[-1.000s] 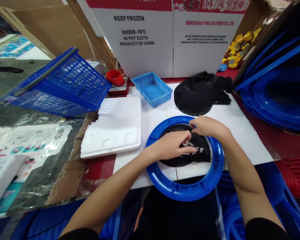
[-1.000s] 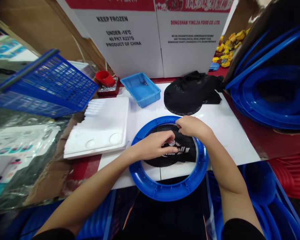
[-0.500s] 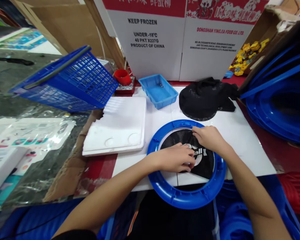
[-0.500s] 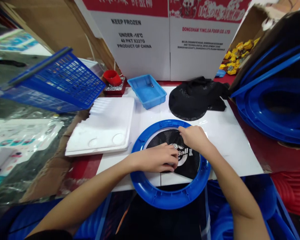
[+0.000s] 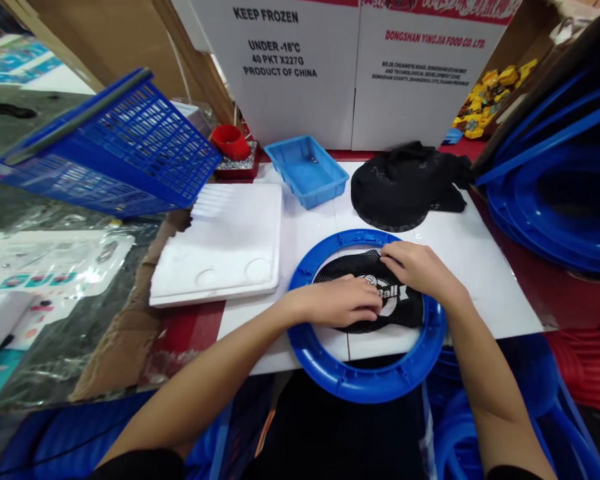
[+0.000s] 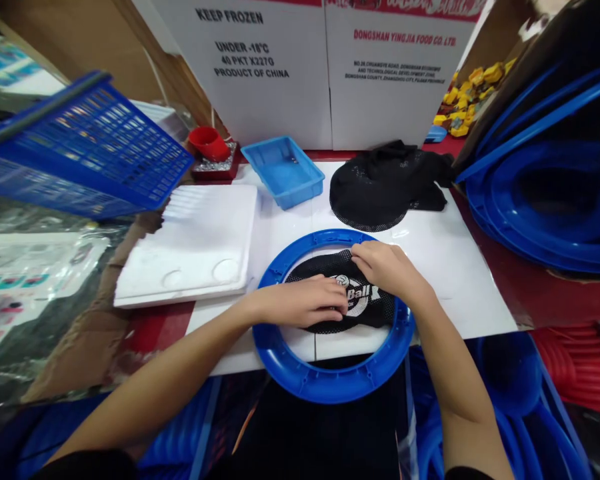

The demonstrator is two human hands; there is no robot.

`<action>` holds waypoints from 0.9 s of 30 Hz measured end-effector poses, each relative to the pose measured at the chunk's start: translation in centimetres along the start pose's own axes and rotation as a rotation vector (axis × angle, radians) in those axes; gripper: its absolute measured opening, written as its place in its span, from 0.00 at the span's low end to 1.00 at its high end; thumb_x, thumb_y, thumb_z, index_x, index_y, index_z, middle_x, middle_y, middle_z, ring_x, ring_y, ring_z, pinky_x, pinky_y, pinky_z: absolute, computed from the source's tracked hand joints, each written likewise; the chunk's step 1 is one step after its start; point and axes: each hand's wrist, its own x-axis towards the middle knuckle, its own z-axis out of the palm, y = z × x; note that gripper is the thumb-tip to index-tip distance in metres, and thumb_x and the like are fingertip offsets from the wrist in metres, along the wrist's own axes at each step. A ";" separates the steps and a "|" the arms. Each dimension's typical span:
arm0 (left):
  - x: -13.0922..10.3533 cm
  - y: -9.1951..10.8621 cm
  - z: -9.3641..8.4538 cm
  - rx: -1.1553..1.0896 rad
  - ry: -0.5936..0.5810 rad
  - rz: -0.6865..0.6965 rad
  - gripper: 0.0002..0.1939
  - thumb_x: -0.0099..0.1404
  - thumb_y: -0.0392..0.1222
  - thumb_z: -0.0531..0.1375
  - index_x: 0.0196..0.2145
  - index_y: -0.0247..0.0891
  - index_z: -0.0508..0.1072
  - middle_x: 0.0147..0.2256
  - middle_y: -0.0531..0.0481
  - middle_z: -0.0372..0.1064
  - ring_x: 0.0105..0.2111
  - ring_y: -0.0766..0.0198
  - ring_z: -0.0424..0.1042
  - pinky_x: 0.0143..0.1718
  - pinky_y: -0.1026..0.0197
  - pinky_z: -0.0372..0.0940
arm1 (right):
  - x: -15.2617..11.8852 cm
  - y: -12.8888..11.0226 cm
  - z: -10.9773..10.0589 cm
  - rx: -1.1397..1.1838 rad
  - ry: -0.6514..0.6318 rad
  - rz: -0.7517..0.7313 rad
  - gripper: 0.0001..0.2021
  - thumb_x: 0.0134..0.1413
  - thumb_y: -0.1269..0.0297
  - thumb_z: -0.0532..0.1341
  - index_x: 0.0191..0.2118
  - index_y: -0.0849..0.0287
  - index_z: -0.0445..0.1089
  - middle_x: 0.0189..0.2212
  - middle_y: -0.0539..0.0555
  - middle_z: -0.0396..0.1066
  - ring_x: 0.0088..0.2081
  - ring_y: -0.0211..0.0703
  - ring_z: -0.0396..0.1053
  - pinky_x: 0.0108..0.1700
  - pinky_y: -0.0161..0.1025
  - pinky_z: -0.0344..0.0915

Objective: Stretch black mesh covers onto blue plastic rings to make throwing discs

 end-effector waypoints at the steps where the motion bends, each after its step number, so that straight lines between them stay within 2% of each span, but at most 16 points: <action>1: 0.0 -0.2 -0.4 -0.078 -0.012 -0.009 0.13 0.80 0.46 0.56 0.42 0.43 0.79 0.42 0.46 0.77 0.44 0.56 0.74 0.50 0.55 0.63 | 0.0 0.1 0.0 0.016 -0.002 0.003 0.10 0.77 0.63 0.54 0.47 0.54 0.73 0.45 0.54 0.78 0.46 0.47 0.74 0.46 0.40 0.62; 4: 0.0 -0.6 -1.4 -0.293 -0.061 -0.039 0.19 0.81 0.52 0.54 0.39 0.42 0.80 0.39 0.47 0.78 0.39 0.58 0.75 0.45 0.58 0.67 | 0.0 0.2 0.1 0.059 -0.003 -0.008 0.09 0.75 0.65 0.55 0.50 0.54 0.74 0.47 0.55 0.79 0.47 0.47 0.74 0.49 0.40 0.63; 6: 0.1 -0.6 -1.7 -0.403 -0.070 -0.050 0.22 0.81 0.54 0.53 0.39 0.41 0.81 0.40 0.46 0.80 0.41 0.58 0.77 0.46 0.58 0.69 | 0.0 0.2 0.2 0.068 0.004 -0.016 0.11 0.75 0.66 0.55 0.52 0.53 0.74 0.50 0.55 0.78 0.50 0.48 0.74 0.50 0.41 0.64; 8: 0.2 -0.7 -1.7 -0.455 -0.011 -0.068 0.22 0.81 0.56 0.53 0.40 0.40 0.81 0.41 0.46 0.81 0.43 0.57 0.78 0.48 0.57 0.70 | 0.0 0.2 0.3 0.061 0.014 -0.020 0.12 0.75 0.66 0.55 0.55 0.52 0.74 0.51 0.56 0.78 0.51 0.49 0.74 0.51 0.41 0.65; 10: 0.3 -0.9 -1.7 -0.378 0.206 -0.104 0.19 0.79 0.55 0.57 0.42 0.40 0.81 0.41 0.46 0.80 0.43 0.57 0.78 0.48 0.56 0.70 | 0.0 0.2 0.4 0.062 0.028 -0.025 0.13 0.75 0.67 0.55 0.55 0.52 0.75 0.52 0.57 0.77 0.52 0.49 0.74 0.52 0.42 0.66; 12: 0.4 -1.5 -1.6 -0.143 0.482 -0.134 0.14 0.77 0.51 0.60 0.43 0.39 0.80 0.43 0.45 0.79 0.45 0.55 0.76 0.52 0.53 0.69 | 0.0 0.3 0.5 0.076 0.046 -0.033 0.14 0.74 0.67 0.55 0.55 0.52 0.75 0.53 0.57 0.77 0.52 0.49 0.74 0.53 0.42 0.67; 14: 0.5 -2.4 -1.6 0.138 0.644 -0.149 0.12 0.77 0.47 0.61 0.48 0.39 0.80 0.49 0.42 0.77 0.51 0.51 0.74 0.58 0.47 0.66 | 0.0 0.4 0.6 0.088 0.066 -0.048 0.14 0.74 0.68 0.55 0.55 0.53 0.76 0.53 0.57 0.77 0.52 0.50 0.74 0.53 0.43 0.68; 17: 1.1 -3.5 -2.2 0.350 0.630 -0.151 0.15 0.77 0.45 0.61 0.55 0.38 0.79 0.58 0.38 0.73 0.59 0.45 0.69 0.63 0.42 0.62 | 0.1 0.6 0.7 0.109 0.096 -0.099 0.13 0.75 0.67 0.56 0.53 0.54 0.78 0.52 0.57 0.77 0.51 0.49 0.74 0.54 0.43 0.69; 19: 1.9 -3.7 -2.8 0.372 0.578 -0.160 0.13 0.76 0.46 0.62 0.52 0.39 0.80 0.59 0.38 0.72 0.60 0.45 0.69 0.63 0.41 0.62 | 0.2 0.8 0.9 0.135 0.140 -0.139 0.12 0.75 0.67 0.56 0.49 0.54 0.79 0.49 0.57 0.78 0.50 0.48 0.75 0.53 0.44 0.70; 23: 3.5 -3.5 -4.3 0.375 0.522 -0.226 0.10 0.77 0.43 0.60 0.40 0.39 0.79 0.46 0.45 0.79 0.52 0.48 0.73 0.58 0.42 0.63 | 0.6 1.3 1.3 0.170 0.294 -0.158 0.11 0.75 0.68 0.57 0.46 0.55 0.79 0.45 0.57 0.77 0.46 0.48 0.74 0.50 0.44 0.72; 27: 4.1 -4.0 -4.8 0.217 0.595 -0.246 0.06 0.74 0.41 0.63 0.38 0.39 0.77 0.39 0.50 0.80 0.42 0.56 0.77 0.48 0.52 0.66 | 1.1 2.0 2.0 0.162 0.353 -0.127 0.10 0.74 0.67 0.59 0.46 0.56 0.79 0.42 0.57 0.77 0.44 0.49 0.73 0.49 0.47 0.71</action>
